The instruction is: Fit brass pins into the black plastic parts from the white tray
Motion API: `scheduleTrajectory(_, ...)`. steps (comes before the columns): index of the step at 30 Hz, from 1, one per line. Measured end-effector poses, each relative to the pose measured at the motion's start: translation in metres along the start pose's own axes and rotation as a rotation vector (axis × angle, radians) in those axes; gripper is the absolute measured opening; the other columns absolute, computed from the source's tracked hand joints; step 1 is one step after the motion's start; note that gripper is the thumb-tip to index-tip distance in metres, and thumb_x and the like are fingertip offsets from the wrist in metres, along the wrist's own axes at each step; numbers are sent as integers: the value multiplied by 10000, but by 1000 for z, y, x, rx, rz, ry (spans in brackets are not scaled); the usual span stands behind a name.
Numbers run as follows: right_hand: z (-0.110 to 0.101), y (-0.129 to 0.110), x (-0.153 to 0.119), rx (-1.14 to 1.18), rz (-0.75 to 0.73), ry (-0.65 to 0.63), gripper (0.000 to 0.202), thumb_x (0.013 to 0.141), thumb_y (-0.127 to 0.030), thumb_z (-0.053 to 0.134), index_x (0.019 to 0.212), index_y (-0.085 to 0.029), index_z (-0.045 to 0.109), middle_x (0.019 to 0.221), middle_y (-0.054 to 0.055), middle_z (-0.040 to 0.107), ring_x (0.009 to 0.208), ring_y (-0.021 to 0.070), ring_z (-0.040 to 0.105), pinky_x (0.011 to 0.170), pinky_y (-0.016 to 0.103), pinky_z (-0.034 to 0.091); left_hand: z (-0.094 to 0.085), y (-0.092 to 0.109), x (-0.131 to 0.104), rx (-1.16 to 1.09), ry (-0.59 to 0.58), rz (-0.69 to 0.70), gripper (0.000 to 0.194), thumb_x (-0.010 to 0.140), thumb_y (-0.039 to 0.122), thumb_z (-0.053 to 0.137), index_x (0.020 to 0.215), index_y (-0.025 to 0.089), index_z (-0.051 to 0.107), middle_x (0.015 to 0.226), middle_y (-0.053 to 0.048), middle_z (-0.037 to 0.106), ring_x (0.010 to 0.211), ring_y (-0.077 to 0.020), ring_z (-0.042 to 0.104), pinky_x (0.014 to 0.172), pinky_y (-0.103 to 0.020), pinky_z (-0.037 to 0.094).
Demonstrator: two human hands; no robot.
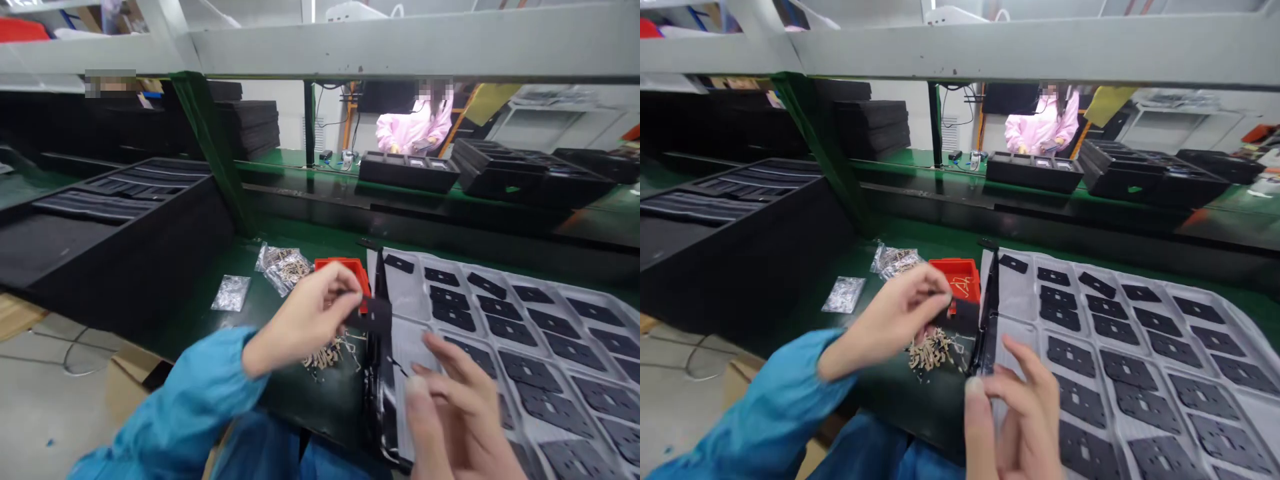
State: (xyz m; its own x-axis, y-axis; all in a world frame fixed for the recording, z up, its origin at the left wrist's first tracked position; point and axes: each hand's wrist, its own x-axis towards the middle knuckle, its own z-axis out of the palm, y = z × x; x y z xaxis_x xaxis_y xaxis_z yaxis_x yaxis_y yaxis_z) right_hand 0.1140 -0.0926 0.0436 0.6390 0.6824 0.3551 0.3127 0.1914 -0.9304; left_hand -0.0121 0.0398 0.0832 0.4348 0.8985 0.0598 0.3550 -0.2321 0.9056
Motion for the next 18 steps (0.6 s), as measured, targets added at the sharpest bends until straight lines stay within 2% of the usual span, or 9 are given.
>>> scheduleTrajectory(1,7,-1,0,16,27,-78,194,991,-406,690,858,-265,679,1321,71,681,1133,181,692,926,283,560,-3,1,-25,-61,7,-12,77,1045,258,540,1063,210,598,804,11,669,533,-116,642,447,-204,491)
scheduleTrajectory(3,16,4,0,84,19,-246,165,970,-371,710,860,-248,706,1263,99,729,1135,207,734,899,272,608,-5,-2,-63,-184,10,-28,123,1011,226,585,1118,218,645,904,-31,710,699,-153,692,565,-226,541)
scheduleTrajectory(5,21,14,0,149,12,-385,121,944,-324,738,861,-236,736,1162,105,769,1058,210,772,871,260,637,-4,-7,-83,-258,19,-40,217,987,197,605,1189,227,677,1030,-65,735,875,-189,709,667,-238,558)
scheduleTrajectory(7,22,21,-1,198,62,-445,86,930,-290,755,867,-232,753,1072,97,786,983,204,787,852,255,649,-3,-14,-90,-303,41,-73,243,966,184,623,1195,226,691,1076,-69,738,898,-185,697,662,-219,546)
scheduleTrajectory(9,21,23,-3,226,119,-443,94,923,-284,768,849,-227,756,1019,92,789,941,204,787,851,265,655,-2,-20,-91,-385,46,-144,246,951,186,645,1191,224,687,1022,-47,732,742,-134,656,571,-186,511)
scheduleTrajectory(12,22,21,-6,233,120,-441,100,918,-288,776,841,-225,766,991,88,787,905,201,788,836,266,660,0,-26,-93,-510,52,-246,240,954,220,660,1193,226,670,971,-22,713,568,-69,551,472,-148,472)
scheduleTrajectory(18,24,23,-8,205,85,-446,76,917,-258,773,859,-210,772,985,108,785,891,203,784,796,257,661,1,-30,-97,-611,71,-293,161,942,273,698,1077,195,654,944,-18,685,563,-59,573,499,-152,546)
